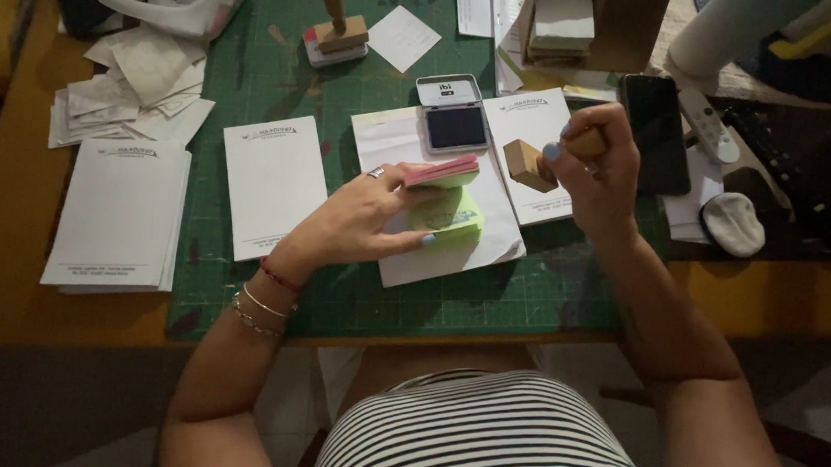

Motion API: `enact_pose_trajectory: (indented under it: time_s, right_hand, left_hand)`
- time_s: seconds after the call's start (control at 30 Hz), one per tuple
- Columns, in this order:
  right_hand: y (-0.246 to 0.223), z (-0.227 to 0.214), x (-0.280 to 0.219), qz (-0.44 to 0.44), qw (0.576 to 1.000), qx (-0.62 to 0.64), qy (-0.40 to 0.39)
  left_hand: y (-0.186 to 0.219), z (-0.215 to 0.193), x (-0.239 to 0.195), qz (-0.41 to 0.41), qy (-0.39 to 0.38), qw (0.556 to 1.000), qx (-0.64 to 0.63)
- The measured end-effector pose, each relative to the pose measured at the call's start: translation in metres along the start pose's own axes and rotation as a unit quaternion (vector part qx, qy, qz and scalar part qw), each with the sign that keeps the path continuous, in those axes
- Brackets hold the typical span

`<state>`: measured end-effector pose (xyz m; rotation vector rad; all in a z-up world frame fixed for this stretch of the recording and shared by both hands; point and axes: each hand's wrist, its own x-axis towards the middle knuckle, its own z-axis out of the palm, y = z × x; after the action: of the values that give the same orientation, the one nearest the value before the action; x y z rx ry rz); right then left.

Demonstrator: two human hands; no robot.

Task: The person is using a rubber stamp and an ink pad to mark a stack of sticky notes, peeling each one off after stamping.

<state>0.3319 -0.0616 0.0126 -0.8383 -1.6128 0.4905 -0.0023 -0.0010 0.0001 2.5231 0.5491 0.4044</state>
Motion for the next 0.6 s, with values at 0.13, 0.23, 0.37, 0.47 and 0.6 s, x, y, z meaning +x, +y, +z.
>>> enact_pose_trajectory:
  time_s: [0.13, 0.23, 0.37, 0.47, 0.6]
  right_hand:
    - [0.008, -0.004, -0.003, -0.006, 1.0, 0.005, 0.003]
    - [0.012, -0.007, -0.003, -0.009, 1.0, 0.002, -0.008]
    - [0.011, -0.006, -0.002, -0.001, 1.0, 0.007, -0.015]
    - [0.015, -0.009, -0.003, -0.008, 1.0, -0.012, -0.016]
    - [0.017, -0.009, -0.003, -0.015, 1.0, -0.01, -0.021]
  left_hand:
    - [0.005, -0.004, 0.0, -0.005, 0.002, 1.0, -0.001]
    - [0.018, -0.015, 0.002, 0.029, 0.011, 0.999, -0.039]
    - [0.006, -0.004, 0.0, -0.01, -0.008, 0.999, -0.029]
    - [0.021, -0.019, 0.003, -0.008, -0.009, 0.999, -0.047]
    - [0.006, -0.002, 0.0, -0.021, -0.011, 0.999, -0.03]
